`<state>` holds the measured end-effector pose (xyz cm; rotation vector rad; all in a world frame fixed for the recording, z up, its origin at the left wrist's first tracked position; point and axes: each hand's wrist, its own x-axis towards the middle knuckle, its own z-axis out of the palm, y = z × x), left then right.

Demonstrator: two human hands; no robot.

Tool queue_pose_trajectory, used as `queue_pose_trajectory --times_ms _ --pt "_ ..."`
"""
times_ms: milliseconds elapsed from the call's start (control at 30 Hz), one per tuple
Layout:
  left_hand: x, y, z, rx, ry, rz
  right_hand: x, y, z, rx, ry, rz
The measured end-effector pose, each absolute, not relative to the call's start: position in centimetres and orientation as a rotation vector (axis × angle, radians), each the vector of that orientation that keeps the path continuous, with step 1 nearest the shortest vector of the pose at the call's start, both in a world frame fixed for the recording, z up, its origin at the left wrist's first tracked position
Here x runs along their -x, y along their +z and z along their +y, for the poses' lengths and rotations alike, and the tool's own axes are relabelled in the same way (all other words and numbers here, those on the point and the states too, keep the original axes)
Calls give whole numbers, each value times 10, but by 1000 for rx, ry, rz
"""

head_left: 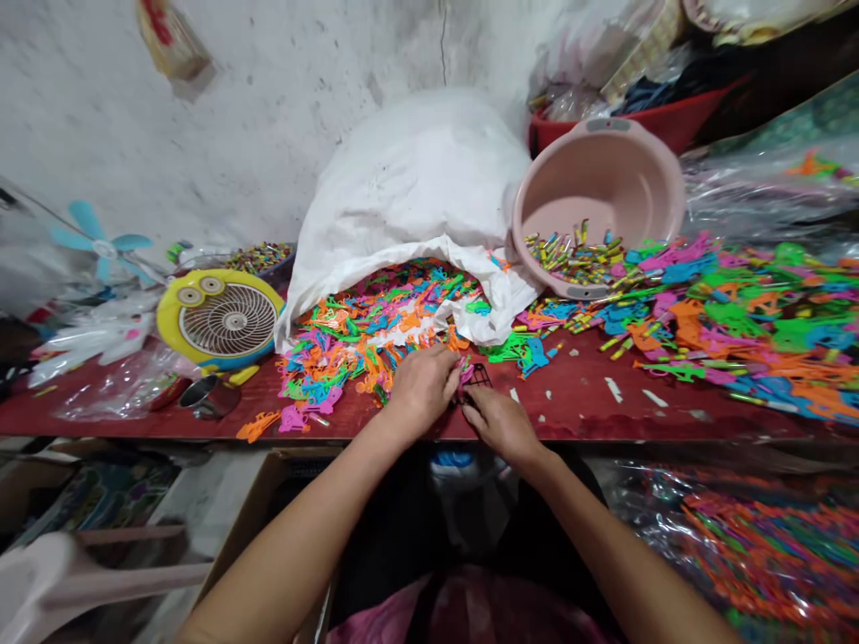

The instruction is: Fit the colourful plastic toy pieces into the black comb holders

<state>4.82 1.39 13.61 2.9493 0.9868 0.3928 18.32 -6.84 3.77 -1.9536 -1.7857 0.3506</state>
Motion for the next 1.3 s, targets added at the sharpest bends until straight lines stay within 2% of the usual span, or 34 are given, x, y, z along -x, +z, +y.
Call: queue_pose_trajectory --times_ms 100,233,400,467,600,667,833,967,1100,1300 --pt "-31 139 19 -2968 399 861 -204 36 -81 1911 253 -1688" --pt "2 148 27 -2971 345 768 -258 40 -85 2193 -112 -1561" --pt "42 154 29 -2968 336 783 -316 38 -67 2248 -308 -1882" --pt "53 143 19 -2954 562 845 -324 37 -62 2243 -306 -1966" --pt "58 87 -16 -2602 1464 1186 -329 43 -61 2310 -268 -1971" --pt "53 51 -30 -2302 1647 1379 -330 48 -63 2336 -220 -1958" --pt "33 -6 -25 -2003 1382 1723 -332 55 -66 2285 -38 -2037" --pt "23 -6 -7 -1995 1202 1891 -337 53 -66 2240 33 -2123" --pt "26 -4 0 -2017 1169 1909 -345 50 -69 2181 78 -2155" --pt "39 -3 8 -2140 1177 1602 -321 52 -83 1740 595 -1627"
